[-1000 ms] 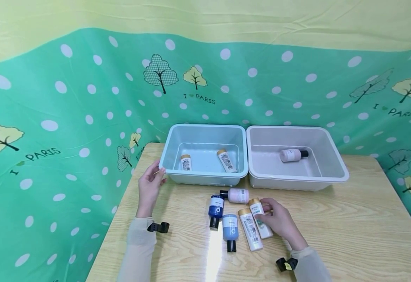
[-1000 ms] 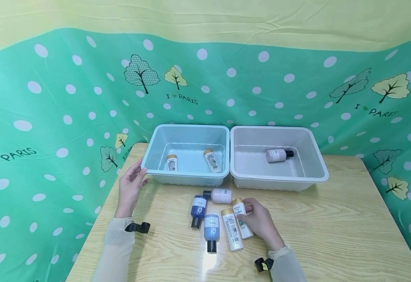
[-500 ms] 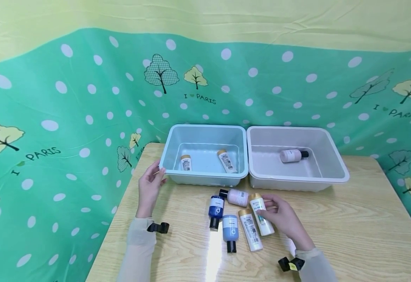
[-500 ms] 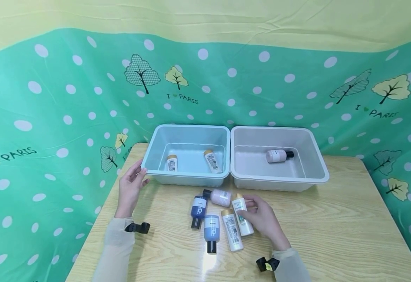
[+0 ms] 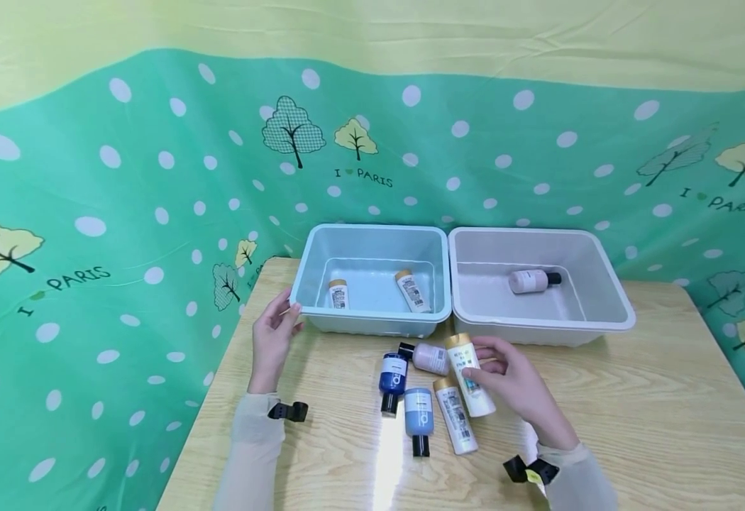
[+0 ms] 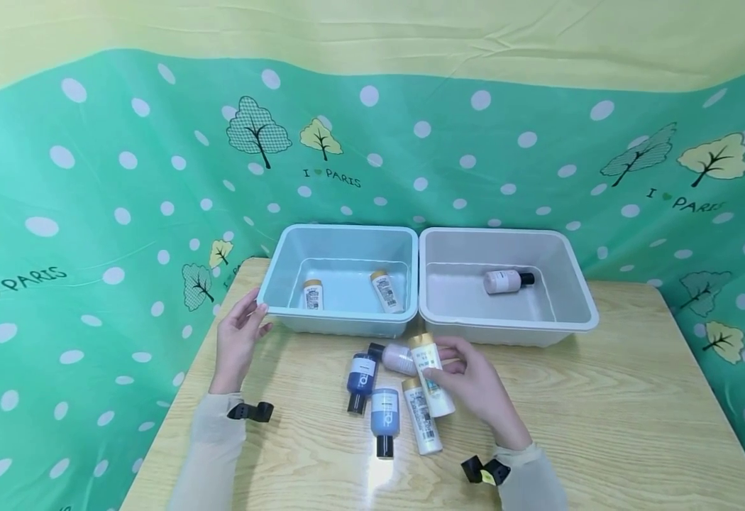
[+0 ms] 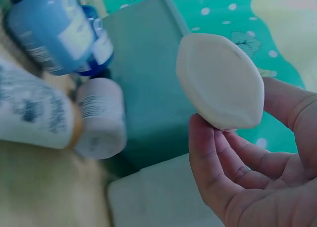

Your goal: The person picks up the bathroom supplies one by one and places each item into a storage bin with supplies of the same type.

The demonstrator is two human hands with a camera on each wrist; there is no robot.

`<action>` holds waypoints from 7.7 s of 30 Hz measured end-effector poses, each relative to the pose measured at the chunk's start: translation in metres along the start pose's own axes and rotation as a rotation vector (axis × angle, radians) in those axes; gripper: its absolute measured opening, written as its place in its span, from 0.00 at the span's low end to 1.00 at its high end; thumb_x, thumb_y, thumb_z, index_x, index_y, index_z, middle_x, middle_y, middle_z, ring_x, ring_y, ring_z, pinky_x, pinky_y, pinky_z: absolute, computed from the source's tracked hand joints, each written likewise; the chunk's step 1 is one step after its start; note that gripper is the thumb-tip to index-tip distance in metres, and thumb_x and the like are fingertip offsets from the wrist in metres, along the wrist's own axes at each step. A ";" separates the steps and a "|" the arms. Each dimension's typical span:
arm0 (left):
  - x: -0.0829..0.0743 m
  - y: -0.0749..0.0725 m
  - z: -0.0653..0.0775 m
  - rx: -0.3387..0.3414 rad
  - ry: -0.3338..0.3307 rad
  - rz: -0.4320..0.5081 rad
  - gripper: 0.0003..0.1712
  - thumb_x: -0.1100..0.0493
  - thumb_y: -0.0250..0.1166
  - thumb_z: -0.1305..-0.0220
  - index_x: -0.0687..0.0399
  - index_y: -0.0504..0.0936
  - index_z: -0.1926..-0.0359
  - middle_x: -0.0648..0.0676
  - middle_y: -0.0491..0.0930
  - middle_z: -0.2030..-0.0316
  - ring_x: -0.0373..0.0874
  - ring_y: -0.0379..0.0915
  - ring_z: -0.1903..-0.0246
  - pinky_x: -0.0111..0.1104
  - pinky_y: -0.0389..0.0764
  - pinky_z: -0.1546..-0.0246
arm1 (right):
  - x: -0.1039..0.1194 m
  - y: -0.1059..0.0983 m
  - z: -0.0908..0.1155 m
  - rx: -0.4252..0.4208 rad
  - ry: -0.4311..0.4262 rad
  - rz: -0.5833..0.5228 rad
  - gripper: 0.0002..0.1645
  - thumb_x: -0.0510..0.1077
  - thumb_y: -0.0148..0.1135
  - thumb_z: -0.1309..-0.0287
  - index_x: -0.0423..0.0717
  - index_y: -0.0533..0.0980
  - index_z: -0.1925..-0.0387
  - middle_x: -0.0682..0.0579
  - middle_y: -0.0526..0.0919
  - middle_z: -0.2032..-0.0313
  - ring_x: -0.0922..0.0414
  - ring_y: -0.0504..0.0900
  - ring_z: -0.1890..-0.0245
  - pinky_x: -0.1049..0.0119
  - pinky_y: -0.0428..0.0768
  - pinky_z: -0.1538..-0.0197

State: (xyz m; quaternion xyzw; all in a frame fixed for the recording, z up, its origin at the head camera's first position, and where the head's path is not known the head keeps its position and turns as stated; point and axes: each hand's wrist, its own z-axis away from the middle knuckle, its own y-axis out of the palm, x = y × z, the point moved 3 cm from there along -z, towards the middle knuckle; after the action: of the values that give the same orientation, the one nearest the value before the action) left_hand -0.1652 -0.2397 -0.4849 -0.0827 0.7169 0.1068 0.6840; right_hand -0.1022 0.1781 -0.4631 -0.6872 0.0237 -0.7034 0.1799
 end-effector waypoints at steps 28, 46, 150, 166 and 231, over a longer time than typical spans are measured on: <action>-0.004 0.001 0.001 0.005 -0.037 0.029 0.30 0.52 0.67 0.32 0.50 0.74 0.32 0.67 0.73 0.39 0.48 0.77 0.48 0.39 0.86 0.51 | 0.115 -0.017 -0.114 0.056 -0.045 0.097 0.37 0.46 0.74 0.42 0.42 0.70 0.34 0.43 0.79 0.46 0.47 0.79 0.49 0.57 0.83 0.47; -0.002 0.001 0.002 0.005 -0.011 0.054 0.30 0.54 0.67 0.32 0.52 0.74 0.32 0.70 0.72 0.40 0.48 0.77 0.49 0.35 0.87 0.56 | 0.120 0.040 -0.249 0.208 0.014 0.126 0.31 0.44 0.74 0.42 0.41 0.71 0.40 0.43 0.78 0.50 0.47 0.81 0.54 0.59 0.87 0.56; -0.003 -0.001 0.004 0.010 -0.026 0.044 0.30 0.51 0.69 0.34 0.50 0.75 0.33 0.69 0.73 0.41 0.48 0.77 0.50 0.36 0.87 0.57 | -0.046 0.026 0.007 0.096 0.151 0.243 0.28 0.39 0.74 0.46 0.32 0.75 0.45 0.46 0.83 0.61 0.56 0.82 0.66 0.68 0.85 0.66; -0.004 -0.001 0.005 0.014 -0.053 0.044 0.30 0.52 0.68 0.33 0.50 0.74 0.32 0.67 0.73 0.40 0.48 0.76 0.49 0.36 0.87 0.55 | -0.050 0.055 0.024 0.012 0.159 0.398 0.30 0.37 0.78 0.53 0.32 0.77 0.48 0.53 0.80 0.65 0.61 0.76 0.71 0.70 0.80 0.70; -0.005 -0.001 0.005 0.023 -0.060 0.056 0.30 0.52 0.67 0.32 0.50 0.74 0.32 0.69 0.71 0.39 0.48 0.76 0.49 0.43 0.85 0.51 | -0.017 0.035 0.011 0.001 0.153 -0.092 0.33 0.36 0.76 0.49 0.31 0.74 0.42 0.42 0.83 0.58 0.49 0.83 0.62 0.65 0.86 0.58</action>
State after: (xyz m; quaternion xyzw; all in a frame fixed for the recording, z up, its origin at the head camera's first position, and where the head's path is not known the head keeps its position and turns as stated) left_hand -0.1602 -0.2391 -0.4798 -0.0516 0.6993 0.1203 0.7028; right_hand -0.0838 0.1525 -0.4889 -0.6318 0.0053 -0.7613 0.1454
